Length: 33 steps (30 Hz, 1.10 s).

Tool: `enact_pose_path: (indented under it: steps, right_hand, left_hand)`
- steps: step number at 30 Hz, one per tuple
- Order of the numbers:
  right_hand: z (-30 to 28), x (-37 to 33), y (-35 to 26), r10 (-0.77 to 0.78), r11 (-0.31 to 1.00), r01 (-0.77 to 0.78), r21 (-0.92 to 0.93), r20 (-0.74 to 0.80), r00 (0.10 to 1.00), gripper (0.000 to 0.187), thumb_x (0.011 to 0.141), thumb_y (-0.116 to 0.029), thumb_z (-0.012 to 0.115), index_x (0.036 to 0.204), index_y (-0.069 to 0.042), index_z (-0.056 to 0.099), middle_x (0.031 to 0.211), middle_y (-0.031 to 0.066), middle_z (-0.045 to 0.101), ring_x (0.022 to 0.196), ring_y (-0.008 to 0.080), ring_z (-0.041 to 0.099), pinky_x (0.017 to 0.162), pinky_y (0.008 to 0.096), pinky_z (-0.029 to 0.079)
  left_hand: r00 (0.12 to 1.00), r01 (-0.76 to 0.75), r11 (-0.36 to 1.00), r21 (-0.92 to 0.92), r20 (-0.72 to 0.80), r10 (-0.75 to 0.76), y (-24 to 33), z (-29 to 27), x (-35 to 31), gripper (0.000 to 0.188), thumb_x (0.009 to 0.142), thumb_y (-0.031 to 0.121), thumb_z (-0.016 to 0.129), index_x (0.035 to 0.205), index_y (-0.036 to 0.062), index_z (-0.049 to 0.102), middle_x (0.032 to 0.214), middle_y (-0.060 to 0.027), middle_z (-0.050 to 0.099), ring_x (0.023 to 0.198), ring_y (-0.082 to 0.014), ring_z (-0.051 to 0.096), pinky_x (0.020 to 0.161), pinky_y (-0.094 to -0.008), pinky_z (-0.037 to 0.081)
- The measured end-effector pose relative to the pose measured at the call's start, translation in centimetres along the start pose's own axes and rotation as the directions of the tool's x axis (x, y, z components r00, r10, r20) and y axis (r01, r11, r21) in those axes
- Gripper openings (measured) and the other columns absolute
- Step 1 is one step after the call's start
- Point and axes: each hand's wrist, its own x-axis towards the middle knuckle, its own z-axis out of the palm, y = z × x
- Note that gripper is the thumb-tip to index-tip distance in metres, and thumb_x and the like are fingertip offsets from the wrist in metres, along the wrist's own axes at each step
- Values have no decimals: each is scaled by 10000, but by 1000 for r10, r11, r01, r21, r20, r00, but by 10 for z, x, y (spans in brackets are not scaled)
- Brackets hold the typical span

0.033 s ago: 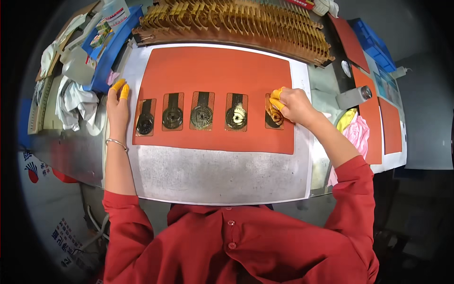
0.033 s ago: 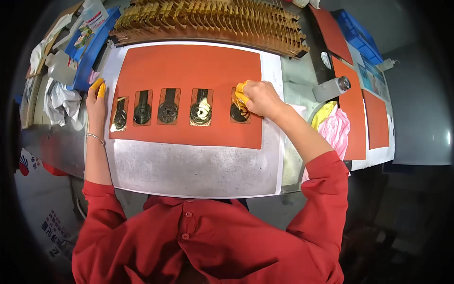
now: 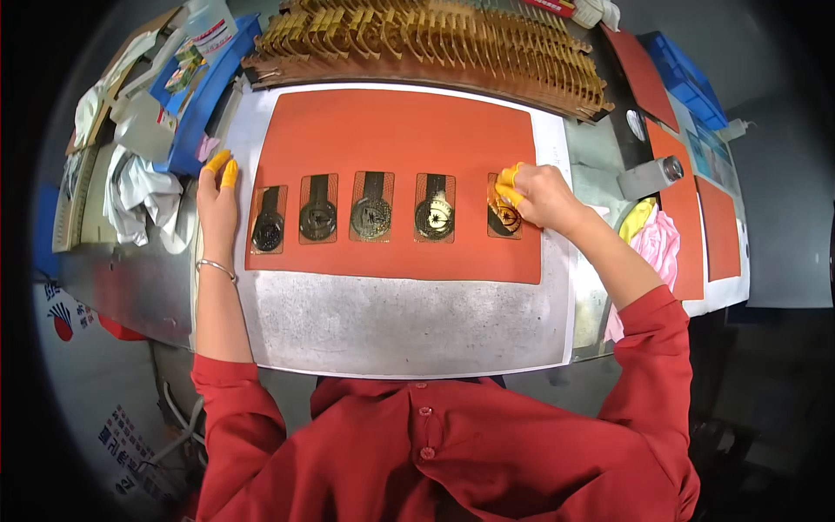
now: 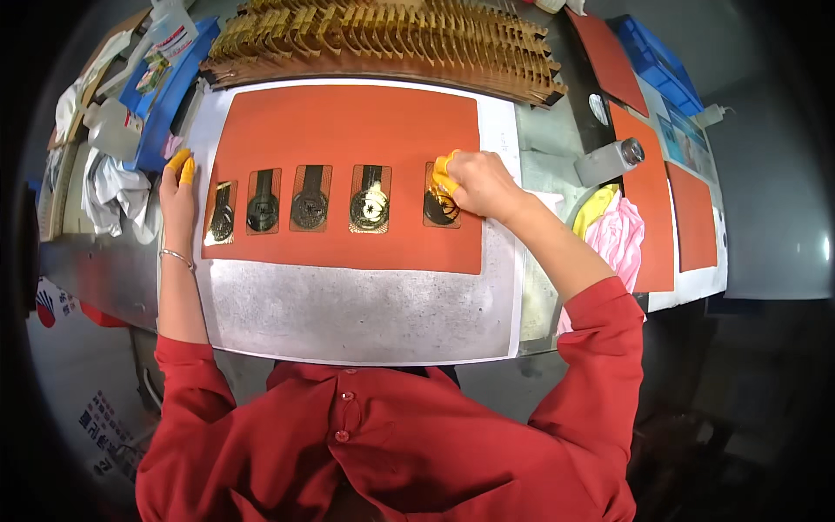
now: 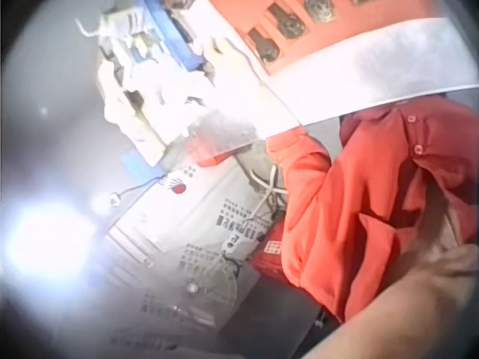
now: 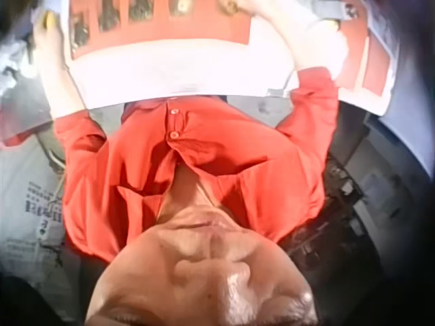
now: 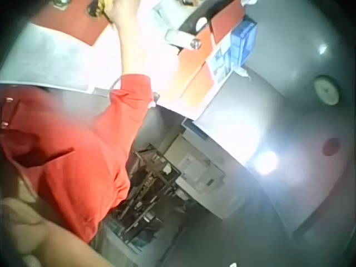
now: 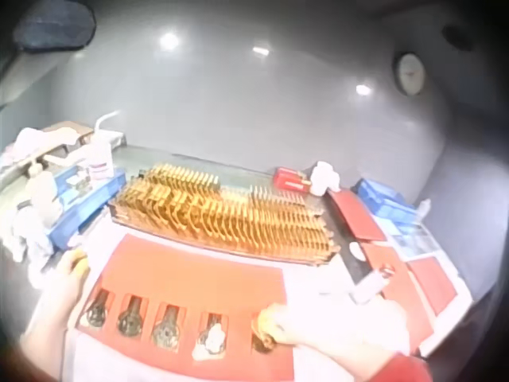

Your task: The person cleans four dark, rectangular medals arranged on a red mat using a yellow cloth. They repeatedly wipe the surface of each medal, occasionally dipping the cloth into a liquid bottle to re-wet it. The person handles the medals one by one, ensuring each is thoroughly wiped before moving to the next.

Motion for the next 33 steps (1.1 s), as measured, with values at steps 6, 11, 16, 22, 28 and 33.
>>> enact_pose_path:
  steps: [6, 11, 16, 22, 28, 33]
  right_hand:
    - [-8, -1, -3, 6, 999, -10, 38, 82, 997, 112, 776, -158, 609, 836, -67, 633, 712, 115, 598, 656, 310, 586, 573, 382, 474]
    - [-5, -20, -21, -126, 984, 107, 144, 132, 983, 76, 786, -173, 598, 779, -98, 610, 700, 93, 598, 641, 303, 574, 558, 395, 467]
    - [-7, -2, -9, 79, 996, -80, 43, 23, 997, 113, 794, -181, 586, 817, -73, 611, 716, 127, 595, 643, 335, 564, 567, 432, 451]
    - [-8, -39, -31, -108, 984, 92, 149, 98, 989, 76, 785, -177, 612, 781, -109, 646, 658, 71, 585, 597, 263, 580, 535, 373, 458]
    - [-5, -12, -12, 68, 996, -70, 55, 26, 997, 84, 774, -165, 605, 795, -85, 620, 685, 100, 576, 627, 299, 569, 552, 397, 457]
    - [0, -19, -11, -29, 1000, 29, 10, 25, 999, 108, 784, -180, 591, 797, -75, 614, 689, 117, 580, 631, 314, 572, 560, 401, 462]
  left_hand:
    - [1000, -9, 999, -32, -3, 9, -3, 1, -1, 275, 893, 112, 535, 1134, -21, 550, 1104, -156, 596, 1021, -216, 566, 891, -299, 416]
    - [1000, 3, 1000, -25, -2, -3, -6, -2, -3, 270, 890, 107, 542, 1129, -16, 555, 1085, -138, 601, 1010, -205, 569, 879, -294, 423]
    - [1000, 25, 999, -32, 8, -24, -1, 0, -4, 259, 901, 108, 533, 1130, -12, 554, 1095, -128, 592, 1017, -192, 557, 874, -292, 426]
    - [1000, -6, 999, -48, 22, 8, -8, -2, -2, 263, 907, 111, 522, 1132, -21, 548, 1106, -123, 588, 1018, -189, 553, 885, -290, 419]
    - [1000, 2, 1000, -29, 23, -2, -1, 0, -2, 269, 898, 108, 528, 1129, -28, 549, 1113, -142, 594, 1010, -209, 564, 884, -289, 415]
    - [1000, 21, 1000, -9, -2, -21, -2, 0, 2, 262, 894, 100, 526, 1122, -27, 552, 1100, -142, 599, 1026, -204, 554, 889, -291, 409]
